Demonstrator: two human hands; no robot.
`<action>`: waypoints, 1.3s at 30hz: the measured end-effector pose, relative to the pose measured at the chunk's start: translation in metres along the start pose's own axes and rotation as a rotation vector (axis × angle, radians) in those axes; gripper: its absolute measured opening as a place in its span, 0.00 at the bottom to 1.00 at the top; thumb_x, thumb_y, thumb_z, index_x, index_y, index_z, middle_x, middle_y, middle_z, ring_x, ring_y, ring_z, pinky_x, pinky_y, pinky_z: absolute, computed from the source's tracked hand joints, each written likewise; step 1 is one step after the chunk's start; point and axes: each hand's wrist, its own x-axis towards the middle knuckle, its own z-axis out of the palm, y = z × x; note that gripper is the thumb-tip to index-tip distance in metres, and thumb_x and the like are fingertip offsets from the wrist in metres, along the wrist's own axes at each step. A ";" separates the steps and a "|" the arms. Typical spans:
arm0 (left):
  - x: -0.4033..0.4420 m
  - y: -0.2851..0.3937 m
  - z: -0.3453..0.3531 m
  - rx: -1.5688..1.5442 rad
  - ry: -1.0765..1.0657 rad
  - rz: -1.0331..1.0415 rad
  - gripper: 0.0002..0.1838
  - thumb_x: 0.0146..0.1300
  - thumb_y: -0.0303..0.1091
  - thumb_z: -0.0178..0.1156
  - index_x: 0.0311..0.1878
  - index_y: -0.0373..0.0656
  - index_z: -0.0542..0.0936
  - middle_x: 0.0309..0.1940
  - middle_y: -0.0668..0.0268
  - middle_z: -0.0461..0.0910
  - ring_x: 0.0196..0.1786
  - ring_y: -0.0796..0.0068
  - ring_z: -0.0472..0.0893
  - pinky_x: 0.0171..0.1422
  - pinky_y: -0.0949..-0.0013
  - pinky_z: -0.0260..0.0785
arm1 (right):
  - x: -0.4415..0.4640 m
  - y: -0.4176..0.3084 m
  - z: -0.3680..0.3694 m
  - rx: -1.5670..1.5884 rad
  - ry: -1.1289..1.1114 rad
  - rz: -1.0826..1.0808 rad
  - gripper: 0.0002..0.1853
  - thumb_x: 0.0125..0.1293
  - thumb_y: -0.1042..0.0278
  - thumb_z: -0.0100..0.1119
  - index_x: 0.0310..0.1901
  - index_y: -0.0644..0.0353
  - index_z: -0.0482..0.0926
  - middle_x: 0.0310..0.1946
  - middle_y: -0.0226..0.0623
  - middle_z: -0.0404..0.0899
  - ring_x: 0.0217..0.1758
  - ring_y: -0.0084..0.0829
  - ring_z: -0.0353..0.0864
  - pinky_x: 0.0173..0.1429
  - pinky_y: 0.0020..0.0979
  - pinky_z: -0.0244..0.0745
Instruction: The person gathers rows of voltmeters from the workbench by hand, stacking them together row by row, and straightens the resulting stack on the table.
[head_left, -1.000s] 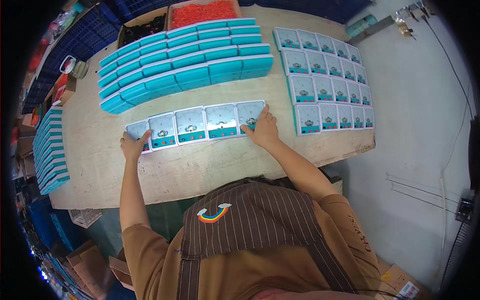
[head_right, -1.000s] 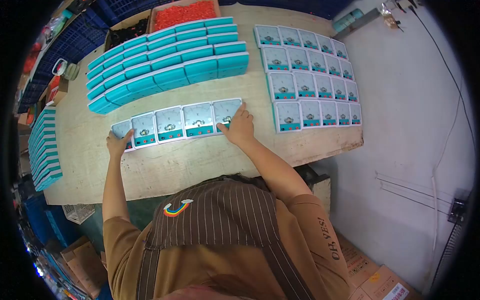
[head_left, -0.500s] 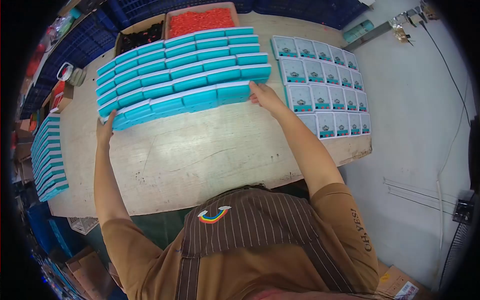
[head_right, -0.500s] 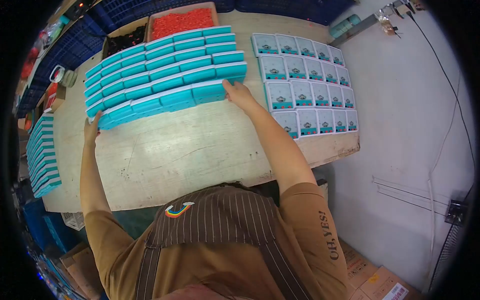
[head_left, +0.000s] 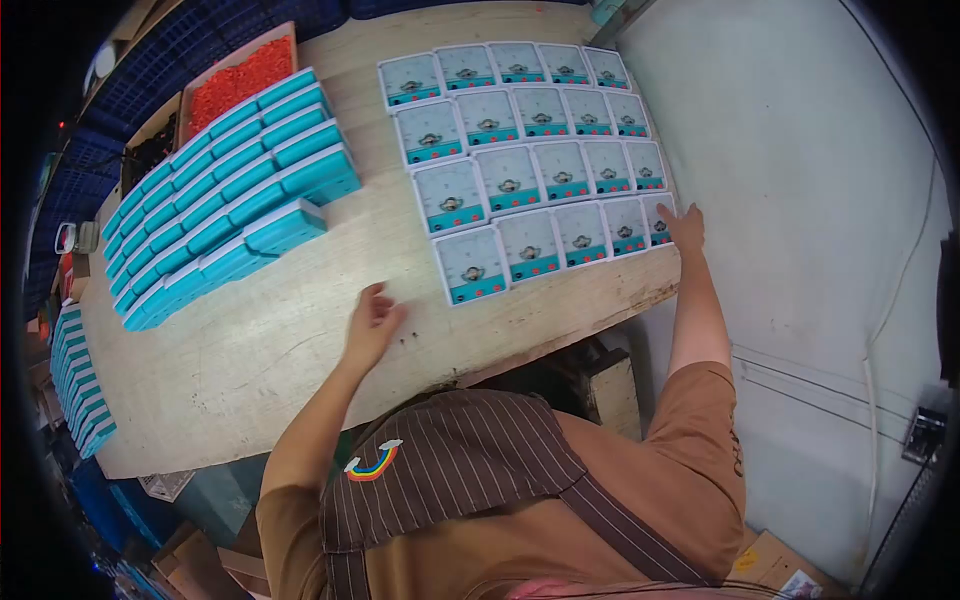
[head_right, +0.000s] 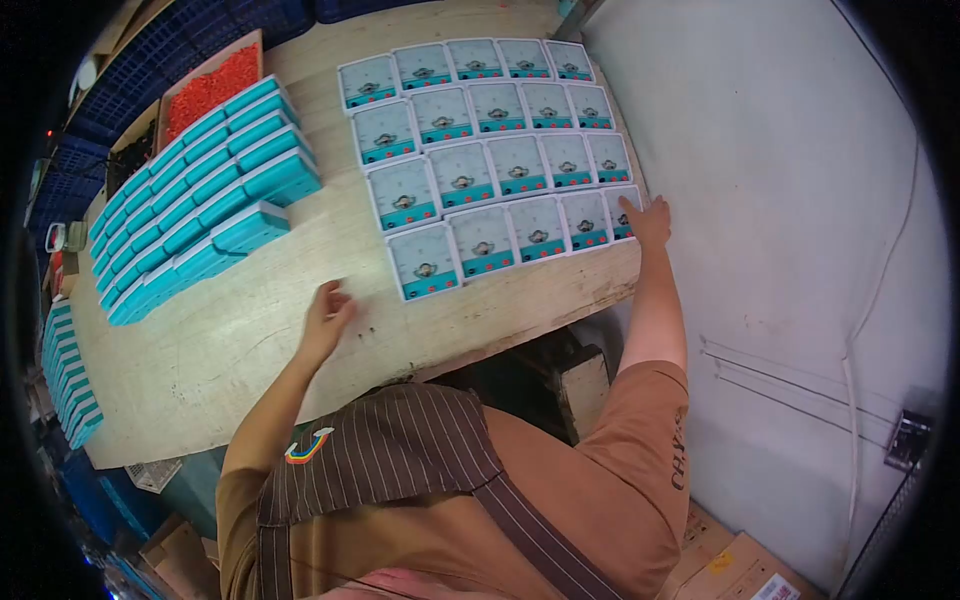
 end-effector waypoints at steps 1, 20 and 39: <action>0.014 0.004 0.032 0.012 -0.020 0.006 0.34 0.59 0.37 0.66 0.64 0.34 0.64 0.39 0.59 0.76 0.39 0.72 0.78 0.43 0.69 0.73 | 0.003 0.005 0.010 0.001 0.023 -0.033 0.47 0.51 0.37 0.68 0.62 0.71 0.69 0.56 0.57 0.76 0.61 0.50 0.75 0.64 0.44 0.69; -0.072 -0.074 -0.117 0.739 0.539 -0.317 0.65 0.33 0.68 0.76 0.60 0.22 0.58 0.56 0.36 0.66 0.62 0.39 0.67 0.66 0.47 0.61 | -0.314 -0.179 0.004 0.255 -0.266 -0.245 0.66 0.41 0.35 0.74 0.68 0.77 0.48 0.62 0.65 0.61 0.65 0.59 0.61 0.69 0.57 0.51; -0.100 -0.124 -0.253 0.654 0.595 -0.299 0.64 0.33 0.69 0.75 0.62 0.25 0.61 0.57 0.38 0.65 0.63 0.40 0.65 0.65 0.46 0.61 | -0.380 -0.279 -0.006 0.241 -0.473 -0.338 0.66 0.45 0.37 0.73 0.70 0.76 0.42 0.61 0.61 0.61 0.64 0.56 0.60 0.64 0.53 0.62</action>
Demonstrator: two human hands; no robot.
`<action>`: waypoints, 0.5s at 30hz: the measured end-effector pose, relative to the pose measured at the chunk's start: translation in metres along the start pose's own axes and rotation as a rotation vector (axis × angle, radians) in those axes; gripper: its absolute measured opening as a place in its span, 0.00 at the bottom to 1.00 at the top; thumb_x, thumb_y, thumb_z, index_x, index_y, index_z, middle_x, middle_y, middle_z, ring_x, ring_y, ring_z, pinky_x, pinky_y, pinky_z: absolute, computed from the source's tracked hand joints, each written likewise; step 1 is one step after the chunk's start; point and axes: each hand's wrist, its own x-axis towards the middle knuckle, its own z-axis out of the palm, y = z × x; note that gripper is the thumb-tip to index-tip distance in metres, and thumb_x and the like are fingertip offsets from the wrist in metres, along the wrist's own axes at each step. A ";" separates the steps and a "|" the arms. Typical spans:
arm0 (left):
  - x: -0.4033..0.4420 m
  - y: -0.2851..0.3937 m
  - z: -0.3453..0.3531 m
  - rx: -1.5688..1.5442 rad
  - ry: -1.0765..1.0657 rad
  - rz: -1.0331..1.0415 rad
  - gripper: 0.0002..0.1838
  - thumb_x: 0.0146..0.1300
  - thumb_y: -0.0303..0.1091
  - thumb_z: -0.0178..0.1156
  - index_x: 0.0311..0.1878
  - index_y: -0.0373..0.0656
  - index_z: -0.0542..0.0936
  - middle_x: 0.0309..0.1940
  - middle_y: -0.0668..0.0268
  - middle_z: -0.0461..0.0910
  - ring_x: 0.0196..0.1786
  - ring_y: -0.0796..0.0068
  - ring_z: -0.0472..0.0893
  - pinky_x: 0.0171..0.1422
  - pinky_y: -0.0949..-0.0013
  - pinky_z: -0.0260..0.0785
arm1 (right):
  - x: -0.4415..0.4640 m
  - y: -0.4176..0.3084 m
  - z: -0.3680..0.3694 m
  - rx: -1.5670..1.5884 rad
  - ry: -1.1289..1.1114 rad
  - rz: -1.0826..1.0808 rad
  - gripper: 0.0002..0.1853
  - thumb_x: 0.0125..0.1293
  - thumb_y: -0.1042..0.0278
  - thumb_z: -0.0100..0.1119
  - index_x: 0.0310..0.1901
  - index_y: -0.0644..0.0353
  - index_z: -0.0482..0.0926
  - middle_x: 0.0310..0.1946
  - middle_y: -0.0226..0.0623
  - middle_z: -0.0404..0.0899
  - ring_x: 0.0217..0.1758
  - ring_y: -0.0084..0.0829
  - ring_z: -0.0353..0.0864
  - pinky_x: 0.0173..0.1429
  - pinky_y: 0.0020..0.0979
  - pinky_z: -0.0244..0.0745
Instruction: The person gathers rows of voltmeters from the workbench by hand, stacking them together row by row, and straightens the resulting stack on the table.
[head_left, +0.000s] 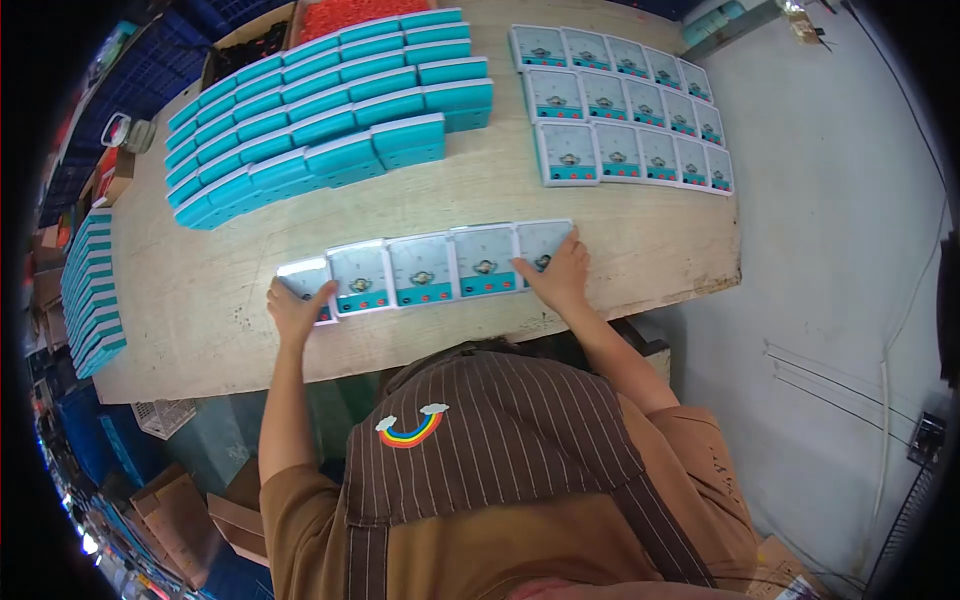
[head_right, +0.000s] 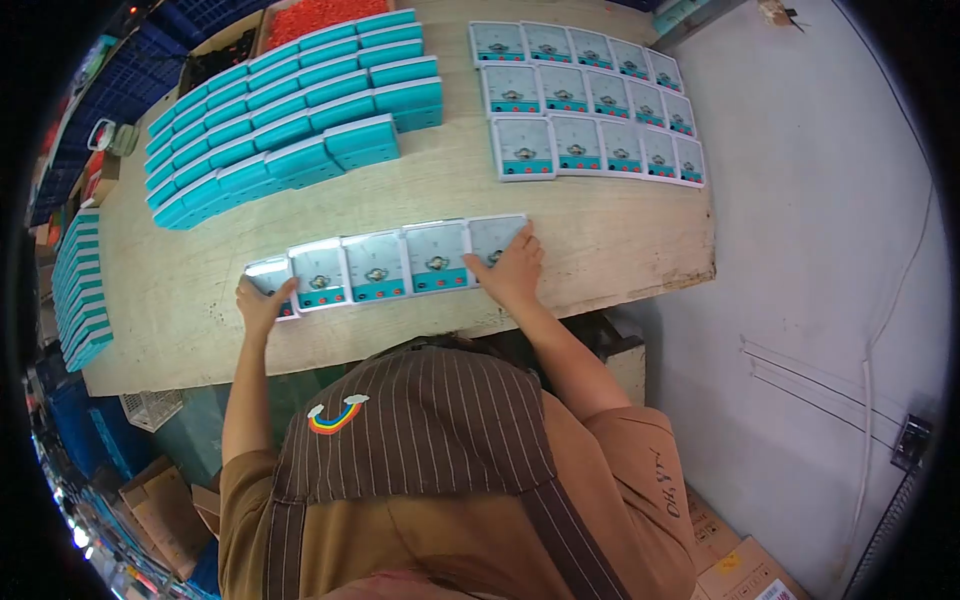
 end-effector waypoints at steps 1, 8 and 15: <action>0.021 -0.029 -0.012 -0.008 0.001 0.010 0.64 0.33 0.69 0.75 0.62 0.25 0.61 0.58 0.37 0.65 0.63 0.40 0.65 0.66 0.46 0.60 | -0.002 -0.017 0.010 0.017 -0.008 -0.092 0.66 0.46 0.37 0.72 0.70 0.78 0.42 0.61 0.63 0.61 0.63 0.57 0.61 0.64 0.51 0.62; 0.051 -0.060 -0.062 0.004 0.073 0.007 0.62 0.36 0.67 0.74 0.64 0.24 0.62 0.54 0.36 0.71 0.58 0.41 0.73 0.62 0.52 0.67 | -0.009 -0.096 0.022 -0.035 -0.224 -0.166 0.65 0.52 0.35 0.67 0.71 0.80 0.39 0.57 0.66 0.63 0.59 0.58 0.66 0.61 0.46 0.68; 0.165 -0.071 -0.138 0.146 -0.390 -0.137 0.52 0.37 0.76 0.65 0.47 0.28 0.79 0.43 0.39 0.81 0.46 0.48 0.83 0.51 0.56 0.74 | 0.075 -0.147 0.003 -0.045 -0.349 -0.193 0.52 0.58 0.26 0.52 0.62 0.77 0.67 0.47 0.57 0.77 0.44 0.50 0.81 0.50 0.43 0.76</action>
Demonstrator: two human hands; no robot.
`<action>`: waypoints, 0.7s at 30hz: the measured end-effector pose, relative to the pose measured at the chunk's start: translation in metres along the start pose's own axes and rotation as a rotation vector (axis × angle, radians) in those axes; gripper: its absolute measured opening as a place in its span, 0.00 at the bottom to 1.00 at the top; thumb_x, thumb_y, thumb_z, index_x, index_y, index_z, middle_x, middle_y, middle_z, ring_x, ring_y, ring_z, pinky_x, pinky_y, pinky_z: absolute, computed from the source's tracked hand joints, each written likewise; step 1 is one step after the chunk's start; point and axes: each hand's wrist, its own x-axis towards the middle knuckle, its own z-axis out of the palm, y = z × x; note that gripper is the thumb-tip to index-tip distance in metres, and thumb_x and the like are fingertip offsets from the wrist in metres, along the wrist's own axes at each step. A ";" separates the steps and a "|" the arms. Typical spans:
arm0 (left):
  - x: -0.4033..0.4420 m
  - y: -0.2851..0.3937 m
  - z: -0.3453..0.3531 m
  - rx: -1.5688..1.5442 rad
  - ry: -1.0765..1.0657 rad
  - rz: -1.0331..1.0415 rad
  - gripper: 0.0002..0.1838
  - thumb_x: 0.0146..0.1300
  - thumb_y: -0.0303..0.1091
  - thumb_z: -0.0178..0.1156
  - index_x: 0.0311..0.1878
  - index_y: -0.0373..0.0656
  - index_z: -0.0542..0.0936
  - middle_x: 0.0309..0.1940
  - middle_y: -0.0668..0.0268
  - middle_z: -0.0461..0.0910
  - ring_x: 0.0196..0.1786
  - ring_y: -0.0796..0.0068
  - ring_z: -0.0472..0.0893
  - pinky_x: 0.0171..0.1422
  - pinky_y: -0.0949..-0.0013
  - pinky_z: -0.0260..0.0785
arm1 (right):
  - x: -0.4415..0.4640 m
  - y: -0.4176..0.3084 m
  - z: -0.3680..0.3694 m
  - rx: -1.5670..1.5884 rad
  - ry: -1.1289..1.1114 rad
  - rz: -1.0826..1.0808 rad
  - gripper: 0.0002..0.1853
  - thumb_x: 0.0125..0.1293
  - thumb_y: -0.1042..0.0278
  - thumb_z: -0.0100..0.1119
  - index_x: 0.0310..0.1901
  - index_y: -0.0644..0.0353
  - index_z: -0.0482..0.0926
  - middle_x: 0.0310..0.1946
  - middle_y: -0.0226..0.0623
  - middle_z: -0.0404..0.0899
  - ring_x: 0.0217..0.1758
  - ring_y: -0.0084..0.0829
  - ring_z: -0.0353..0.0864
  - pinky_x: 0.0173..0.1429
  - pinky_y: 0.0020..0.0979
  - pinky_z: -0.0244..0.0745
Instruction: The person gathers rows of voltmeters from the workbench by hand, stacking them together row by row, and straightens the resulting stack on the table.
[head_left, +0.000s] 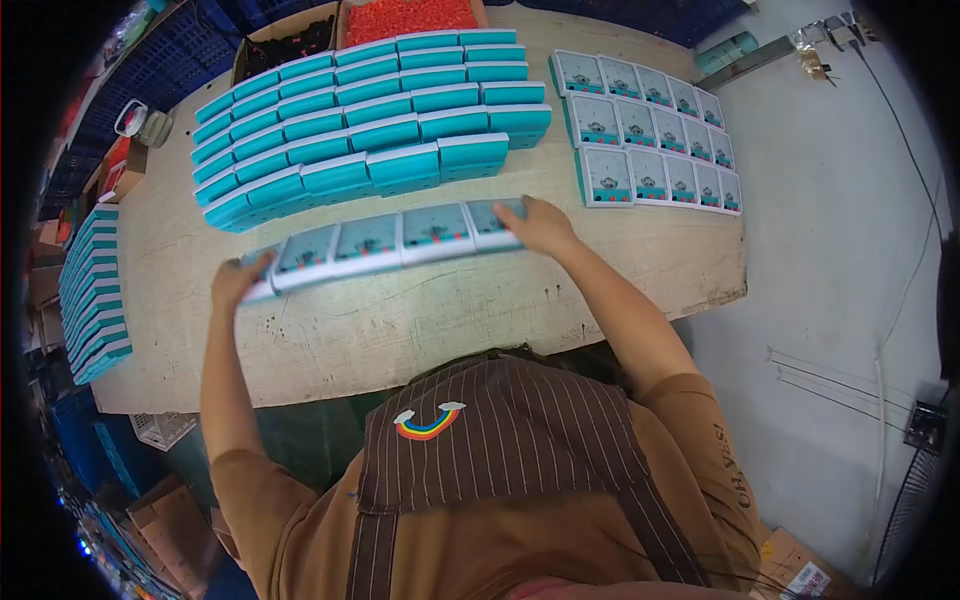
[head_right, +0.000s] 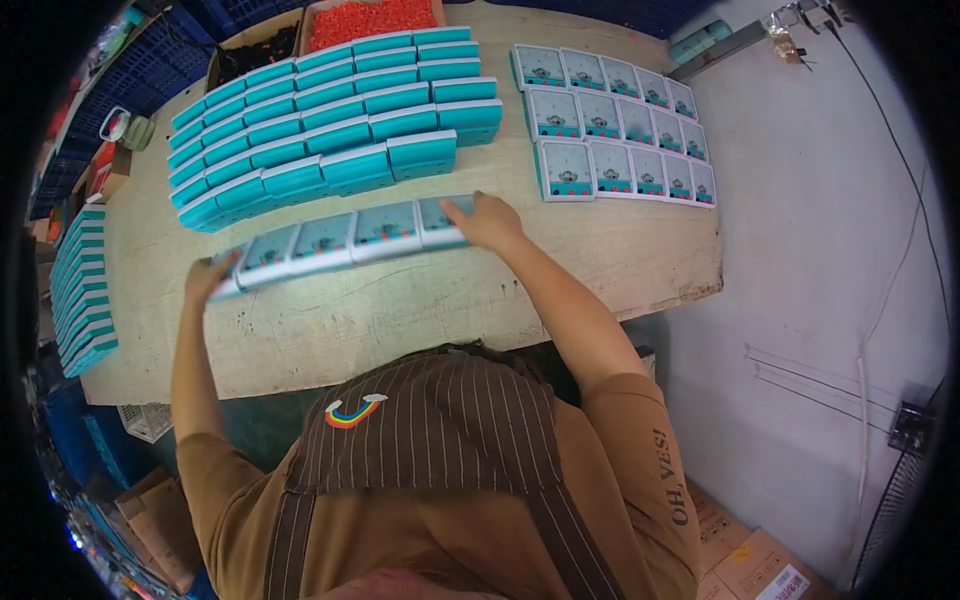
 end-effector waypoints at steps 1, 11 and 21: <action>0.043 -0.025 -0.010 0.017 0.108 0.016 0.57 0.38 0.78 0.63 0.54 0.26 0.77 0.44 0.40 0.81 0.45 0.50 0.83 0.50 0.56 0.74 | 0.014 -0.012 -0.013 0.082 -0.062 0.065 0.51 0.59 0.25 0.49 0.61 0.76 0.68 0.47 0.55 0.78 0.43 0.48 0.81 0.49 0.42 0.76; 0.033 -0.017 0.045 -0.598 1.104 0.080 0.50 0.52 0.59 0.69 0.67 0.29 0.63 0.40 0.56 0.76 0.44 0.65 0.76 0.48 0.69 0.69 | 0.019 0.128 -0.082 0.501 0.370 -0.290 0.34 0.63 0.52 0.65 0.66 0.63 0.68 0.50 0.45 0.79 0.48 0.30 0.79 0.47 0.31 0.77; -0.166 0.341 0.256 -0.725 -0.175 0.580 0.31 0.59 0.36 0.67 0.63 0.39 0.69 0.41 0.64 0.78 0.41 0.76 0.77 0.42 0.73 0.71 | 0.037 0.489 -0.237 -0.163 0.834 0.502 0.46 0.53 0.37 0.66 0.59 0.74 0.71 0.54 0.59 0.76 0.60 0.51 0.76 0.62 0.40 0.71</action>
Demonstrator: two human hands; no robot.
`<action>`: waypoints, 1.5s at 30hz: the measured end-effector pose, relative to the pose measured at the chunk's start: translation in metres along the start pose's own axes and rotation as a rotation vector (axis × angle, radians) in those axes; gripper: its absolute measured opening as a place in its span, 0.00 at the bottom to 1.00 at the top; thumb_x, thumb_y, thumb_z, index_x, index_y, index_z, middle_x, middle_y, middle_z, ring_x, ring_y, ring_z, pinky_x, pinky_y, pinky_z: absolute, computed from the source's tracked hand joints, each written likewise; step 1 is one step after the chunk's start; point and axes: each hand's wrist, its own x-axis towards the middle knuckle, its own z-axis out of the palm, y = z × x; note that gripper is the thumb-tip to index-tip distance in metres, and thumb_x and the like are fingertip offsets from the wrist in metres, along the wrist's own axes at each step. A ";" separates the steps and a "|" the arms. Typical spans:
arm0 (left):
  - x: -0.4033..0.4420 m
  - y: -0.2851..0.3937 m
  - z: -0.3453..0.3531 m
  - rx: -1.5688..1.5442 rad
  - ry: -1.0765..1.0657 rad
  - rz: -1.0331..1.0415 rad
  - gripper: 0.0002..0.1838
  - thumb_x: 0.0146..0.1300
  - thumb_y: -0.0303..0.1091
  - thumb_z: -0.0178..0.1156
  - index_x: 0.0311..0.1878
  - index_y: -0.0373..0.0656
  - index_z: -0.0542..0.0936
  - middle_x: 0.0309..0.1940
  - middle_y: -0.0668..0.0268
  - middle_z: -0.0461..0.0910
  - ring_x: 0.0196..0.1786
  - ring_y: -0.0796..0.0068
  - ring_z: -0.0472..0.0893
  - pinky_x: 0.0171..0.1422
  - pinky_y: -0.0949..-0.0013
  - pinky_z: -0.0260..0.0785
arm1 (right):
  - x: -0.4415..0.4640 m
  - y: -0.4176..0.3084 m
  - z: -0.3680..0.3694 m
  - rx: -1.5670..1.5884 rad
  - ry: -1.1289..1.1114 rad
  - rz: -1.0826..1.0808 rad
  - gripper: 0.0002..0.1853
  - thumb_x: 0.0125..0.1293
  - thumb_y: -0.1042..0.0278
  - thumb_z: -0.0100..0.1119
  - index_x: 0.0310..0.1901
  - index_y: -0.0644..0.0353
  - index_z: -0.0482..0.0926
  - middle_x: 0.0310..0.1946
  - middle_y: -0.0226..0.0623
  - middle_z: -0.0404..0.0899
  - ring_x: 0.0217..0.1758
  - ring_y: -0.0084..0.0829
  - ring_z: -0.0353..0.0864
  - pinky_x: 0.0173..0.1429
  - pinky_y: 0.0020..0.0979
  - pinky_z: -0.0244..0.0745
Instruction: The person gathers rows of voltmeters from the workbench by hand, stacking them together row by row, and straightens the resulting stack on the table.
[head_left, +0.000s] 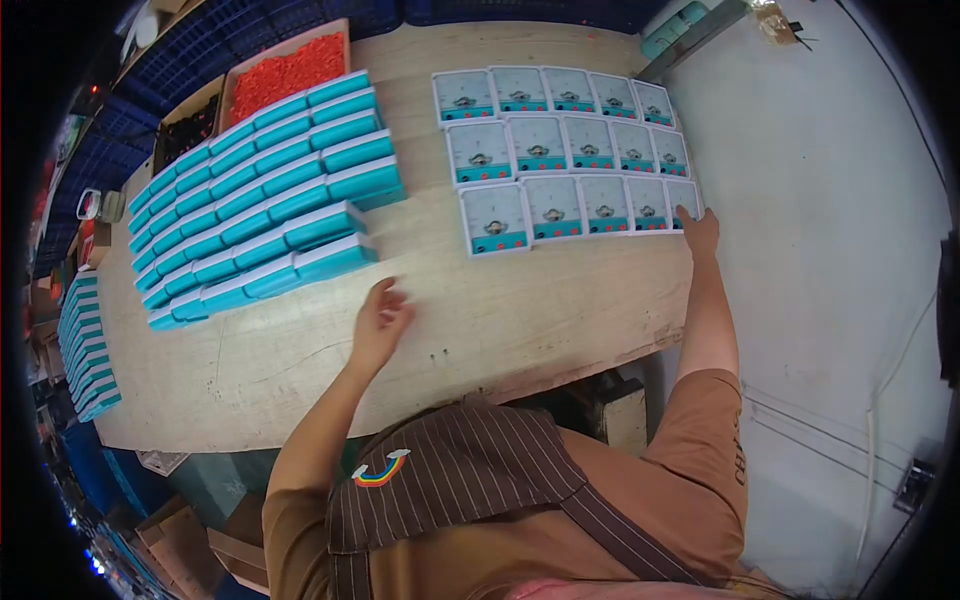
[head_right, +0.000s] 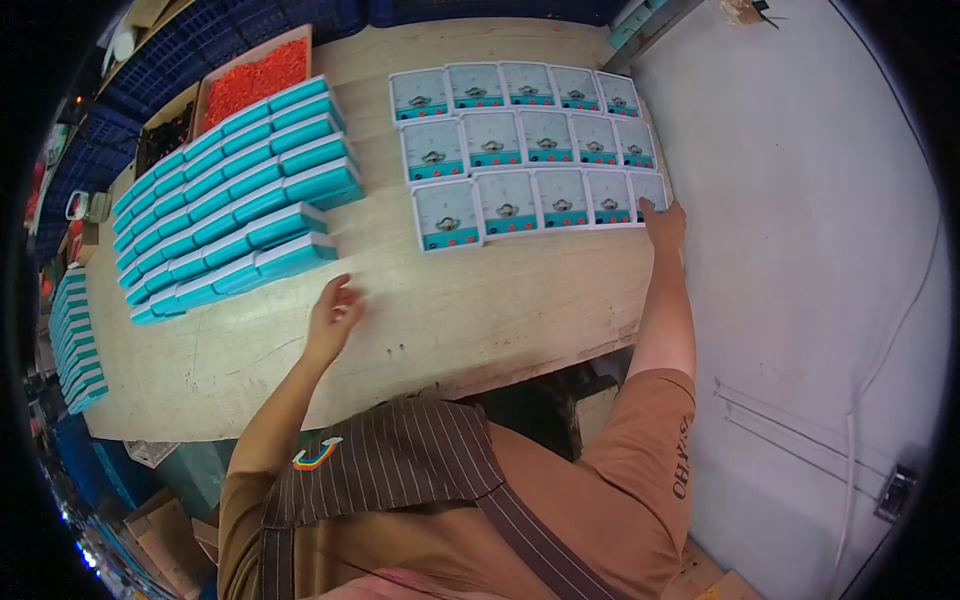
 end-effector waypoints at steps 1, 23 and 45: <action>0.018 0.010 0.028 0.074 0.007 0.053 0.35 0.56 0.38 0.70 0.64 0.36 0.67 0.44 0.59 0.77 0.44 0.71 0.78 0.45 0.69 0.72 | 0.002 -0.005 0.000 -0.042 0.013 -0.015 0.48 0.51 0.36 0.67 0.60 0.75 0.69 0.56 0.60 0.75 0.61 0.51 0.75 0.63 0.40 0.70; -0.092 -0.079 -0.067 0.676 0.377 -0.308 0.57 0.35 0.64 0.77 0.53 0.23 0.62 0.50 0.39 0.68 0.54 0.44 0.70 0.59 0.49 0.64 | -0.293 -0.103 -0.020 0.254 -0.360 -0.263 0.64 0.40 0.34 0.75 0.65 0.79 0.54 0.57 0.64 0.66 0.61 0.57 0.66 0.67 0.49 0.61; -0.121 -0.134 -0.219 0.680 0.611 -0.390 0.64 0.33 0.70 0.74 0.64 0.29 0.60 0.58 0.38 0.66 0.62 0.39 0.67 0.64 0.45 0.63 | -0.409 -0.215 -0.014 0.185 -0.465 -0.492 0.60 0.53 0.38 0.68 0.68 0.82 0.47 0.57 0.69 0.63 0.63 0.60 0.64 0.66 0.50 0.62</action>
